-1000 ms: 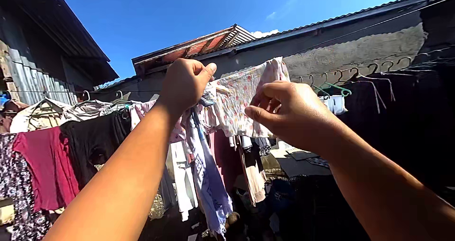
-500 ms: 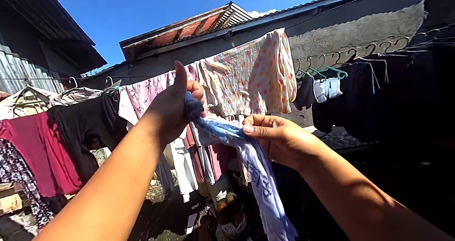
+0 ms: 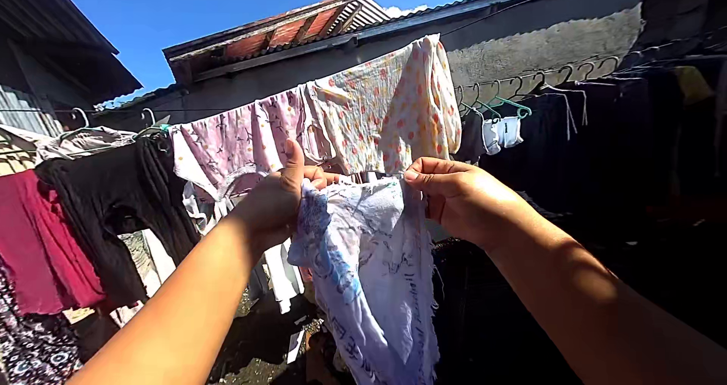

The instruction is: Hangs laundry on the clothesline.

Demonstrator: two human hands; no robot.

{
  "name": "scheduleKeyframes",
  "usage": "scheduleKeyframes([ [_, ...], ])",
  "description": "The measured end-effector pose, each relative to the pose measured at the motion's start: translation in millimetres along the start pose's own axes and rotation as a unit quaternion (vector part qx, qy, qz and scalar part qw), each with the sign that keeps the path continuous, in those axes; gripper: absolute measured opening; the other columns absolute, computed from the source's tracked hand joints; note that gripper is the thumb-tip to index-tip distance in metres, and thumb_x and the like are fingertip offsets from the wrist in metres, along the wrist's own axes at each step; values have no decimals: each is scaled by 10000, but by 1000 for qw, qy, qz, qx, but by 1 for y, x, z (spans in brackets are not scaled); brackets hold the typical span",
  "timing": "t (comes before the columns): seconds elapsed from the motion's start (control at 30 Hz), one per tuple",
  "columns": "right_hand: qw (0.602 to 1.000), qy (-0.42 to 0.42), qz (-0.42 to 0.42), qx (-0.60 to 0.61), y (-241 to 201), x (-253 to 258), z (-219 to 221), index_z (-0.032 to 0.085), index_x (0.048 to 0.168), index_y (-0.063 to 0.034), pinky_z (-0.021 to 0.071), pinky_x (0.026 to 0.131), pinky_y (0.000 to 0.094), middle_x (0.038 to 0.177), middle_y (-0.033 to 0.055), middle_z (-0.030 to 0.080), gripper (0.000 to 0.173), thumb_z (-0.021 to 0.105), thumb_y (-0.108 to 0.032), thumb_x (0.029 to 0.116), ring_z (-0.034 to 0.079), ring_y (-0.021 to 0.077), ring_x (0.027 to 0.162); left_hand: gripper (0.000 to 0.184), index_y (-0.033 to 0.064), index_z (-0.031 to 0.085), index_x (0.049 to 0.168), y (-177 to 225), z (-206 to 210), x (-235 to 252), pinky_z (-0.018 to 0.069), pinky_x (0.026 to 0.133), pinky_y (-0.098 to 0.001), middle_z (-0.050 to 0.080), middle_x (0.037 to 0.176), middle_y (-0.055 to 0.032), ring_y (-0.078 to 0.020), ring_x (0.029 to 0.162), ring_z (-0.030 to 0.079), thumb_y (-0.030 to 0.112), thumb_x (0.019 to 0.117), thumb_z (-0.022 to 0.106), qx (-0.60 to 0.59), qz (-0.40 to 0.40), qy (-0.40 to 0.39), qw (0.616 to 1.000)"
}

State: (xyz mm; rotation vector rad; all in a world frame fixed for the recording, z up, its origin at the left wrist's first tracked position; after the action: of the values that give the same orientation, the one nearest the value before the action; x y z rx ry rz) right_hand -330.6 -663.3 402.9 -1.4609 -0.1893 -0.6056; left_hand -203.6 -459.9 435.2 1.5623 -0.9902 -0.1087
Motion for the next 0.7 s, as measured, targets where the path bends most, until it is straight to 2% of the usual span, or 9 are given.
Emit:
scheduleKeyframes([
  [0.1, 998, 55, -12, 22, -12, -1, -1, 551, 989, -84, 591, 698, 283, 842, 49, 638, 151, 452, -139, 1090, 666, 113, 740, 856, 164, 646, 1015, -14, -5, -1, 548, 671, -271, 710, 950, 1, -103, 844, 670, 768, 946, 43, 126, 33, -95, 987],
  [0.17, 998, 56, -20, -5, -20, 0, -11, 569, 1041, -84, 590, 697, 290, 867, 53, 645, 125, 471, -151, 1080, 666, 121, 753, 701, 198, 617, 1204, -18, -20, -5, 559, 765, -268, 691, 1093, 31, -100, 967, 664, 791, 931, 361, 229, 57, -200, 951],
  [0.23, 995, -7, -22, -102, -26, -2, -26, 626, 1108, -64, 613, 718, 300, 913, 69, 695, 138, 545, -163, 1057, 699, 129, 785, 382, 142, 663, 1154, -17, -26, -9, 600, 755, -311, 725, 1024, -29, -144, 884, 706, 330, 851, 800, 291, -13, -248, 924],
  [0.27, 985, -46, -19, -168, -27, -4, -32, 639, 1130, -56, 608, 717, 290, 937, 72, 694, 130, 573, -104, 1028, 693, 125, 792, 283, 135, 702, 1073, -18, -26, -10, 597, 755, -320, 734, 951, -22, -134, 837, 706, 215, 842, 843, 366, -51, -255, 894],
  [0.33, 951, -90, -21, -294, -32, -7, -42, 675, 1166, -42, 599, 737, 289, 995, 89, 712, 220, 602, 19, 968, 698, 131, 826, 94, 133, 740, 979, -26, -30, -11, 540, 739, -325, 702, 842, -4, -109, 765, 651, 182, 912, 784, 480, -100, -274, 827],
  [0.37, 939, -97, -31, -329, -36, -8, -47, 696, 1154, -49, 597, 739, 274, 987, 78, 723, 229, 603, 34, 962, 699, 117, 823, 52, 131, 738, 975, -27, -36, -12, 531, 732, -318, 693, 824, -3, -103, 749, 640, 175, 947, 742, 488, -109, -276, 821],
  [0.53, 919, -75, -118, -370, -37, -17, -82, 732, 1072, -44, 609, 690, 243, 908, 51, 737, 163, 648, -2, 938, 697, 81, 760, 106, 107, 736, 921, -31, -67, -21, 547, 601, -235, 719, 768, -17, -89, 656, 656, 27, 853, 723, 299, 3, -180, 937],
  [0.63, 797, -85, -44, -596, -2, -20, -110, 783, 900, -124, 541, 673, 366, 827, -2, 704, 101, 736, -194, 956, 645, 114, 731, 87, 128, 752, 885, -56, -65, -12, 488, 625, -272, 664, 707, 24, -70, 634, 595, 156, 959, 714, 399, -33, -183, 898],
  [0.7, 784, -43, -59, -616, -6, -24, -124, 789, 881, -156, 548, 643, 371, 811, -21, 698, 102, 732, -201, 953, 644, 109, 705, 92, 157, 775, 933, -47, -62, -10, 519, 641, -265, 702, 756, 47, -53, 663, 625, 131, 970, 694, 407, -12, -137, 903],
])
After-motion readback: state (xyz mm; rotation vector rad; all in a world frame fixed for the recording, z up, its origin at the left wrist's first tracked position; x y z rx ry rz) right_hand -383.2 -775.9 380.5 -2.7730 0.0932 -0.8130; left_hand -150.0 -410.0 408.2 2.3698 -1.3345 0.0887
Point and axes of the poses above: each hand's wrist, its own x-axis towards the middle knuckle, its own z-axis out of the palm, y = z × x, the point moved 1 cm from there along x, towards the middle knuckle
